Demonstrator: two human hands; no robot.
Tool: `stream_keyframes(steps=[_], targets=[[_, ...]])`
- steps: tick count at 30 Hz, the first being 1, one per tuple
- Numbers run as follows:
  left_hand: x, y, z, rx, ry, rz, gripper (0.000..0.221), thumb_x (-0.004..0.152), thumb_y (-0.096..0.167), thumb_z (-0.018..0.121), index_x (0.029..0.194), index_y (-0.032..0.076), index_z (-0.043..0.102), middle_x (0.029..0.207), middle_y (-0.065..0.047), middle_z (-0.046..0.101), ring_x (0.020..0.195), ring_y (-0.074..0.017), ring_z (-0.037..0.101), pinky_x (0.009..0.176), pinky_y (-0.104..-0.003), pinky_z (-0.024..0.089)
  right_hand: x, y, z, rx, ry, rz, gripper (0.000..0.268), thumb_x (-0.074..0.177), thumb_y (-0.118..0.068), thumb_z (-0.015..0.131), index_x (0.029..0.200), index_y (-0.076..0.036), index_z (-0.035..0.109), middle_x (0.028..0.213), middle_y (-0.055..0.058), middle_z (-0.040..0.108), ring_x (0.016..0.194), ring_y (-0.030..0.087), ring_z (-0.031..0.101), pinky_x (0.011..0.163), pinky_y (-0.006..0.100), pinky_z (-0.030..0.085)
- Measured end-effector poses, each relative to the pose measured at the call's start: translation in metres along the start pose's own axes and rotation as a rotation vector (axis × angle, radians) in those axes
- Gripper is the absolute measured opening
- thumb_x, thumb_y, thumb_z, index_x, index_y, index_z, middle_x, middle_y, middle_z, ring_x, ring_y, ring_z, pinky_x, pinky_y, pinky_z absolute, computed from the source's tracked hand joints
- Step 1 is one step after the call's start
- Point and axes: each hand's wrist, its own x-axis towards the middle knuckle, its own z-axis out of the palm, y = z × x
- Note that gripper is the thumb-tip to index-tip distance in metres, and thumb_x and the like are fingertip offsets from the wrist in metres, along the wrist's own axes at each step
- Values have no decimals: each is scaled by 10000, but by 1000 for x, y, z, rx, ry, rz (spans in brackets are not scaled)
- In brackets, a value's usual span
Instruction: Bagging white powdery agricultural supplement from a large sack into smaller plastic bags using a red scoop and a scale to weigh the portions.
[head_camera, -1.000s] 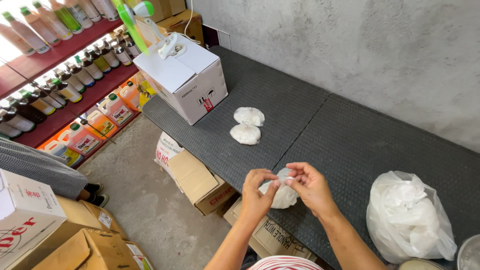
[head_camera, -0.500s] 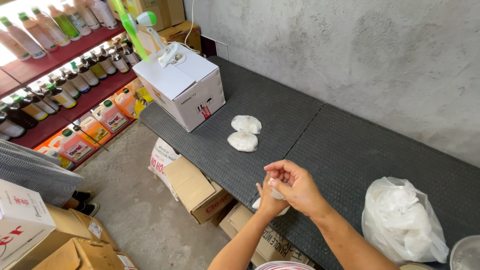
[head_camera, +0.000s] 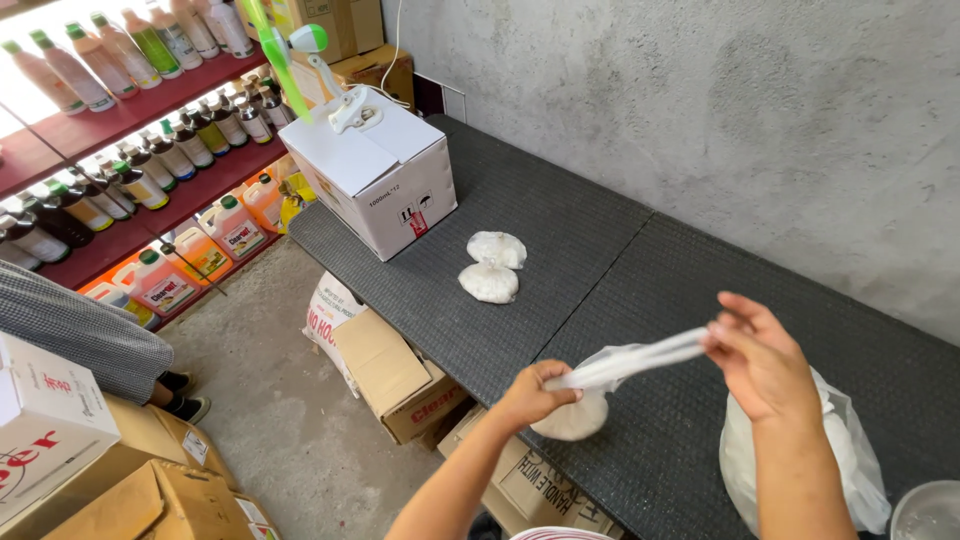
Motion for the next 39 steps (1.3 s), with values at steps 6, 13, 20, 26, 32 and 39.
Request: stream_keyframes(steps=[6,13,20,26,32,39], targets=[[32,38,-30,737,181,364,183,707,141,863,868,110,781,969,-74,670,899,-275,672,794,-410,547,-46,70,-77,178,77,243,350,923,-5,606,1261,-94,627,918,94,633,806,189,638,718,321,523],[66,120,-21,698,333,410,115,791,74,800,890,95,746,903,-58,649,779,-242,701,681,-389,563,-67,144,-23,407,25,565,322,817,38,669,1126,-46,642,953,100,639,721,126,531,595,255,447],[29,228,28,163,146,690,168,854,-50,735,968,73,739,1009,-22,631,917,-133,679,775,-296,600,-14,206,37,696,-571,533,180,927,5,684,1096,-13,624,997,98,607,821,163,544,687,281,454],[-4,220,30,-55,4,420,105,884,3,699,965,69,708,1034,22,590,875,-103,668,730,-281,585,50,179,22,882,-513,599,131,994,-120,669,1109,-63,645,1032,47,649,890,141,613,765,306,512],[-2,75,24,-179,54,208,95,921,2,713,957,83,679,1020,-13,655,942,-93,643,859,-264,532,70,138,-44,67,-394,240,116,857,-26,710,952,-52,648,846,49,649,668,132,589,567,258,471],[45,-77,18,-174,248,135,386,819,-140,478,1035,61,727,996,-33,754,961,-125,692,903,-274,543,19,134,41,-557,-338,235,58,831,33,766,858,-6,731,700,61,620,581,117,522,502,255,400]])
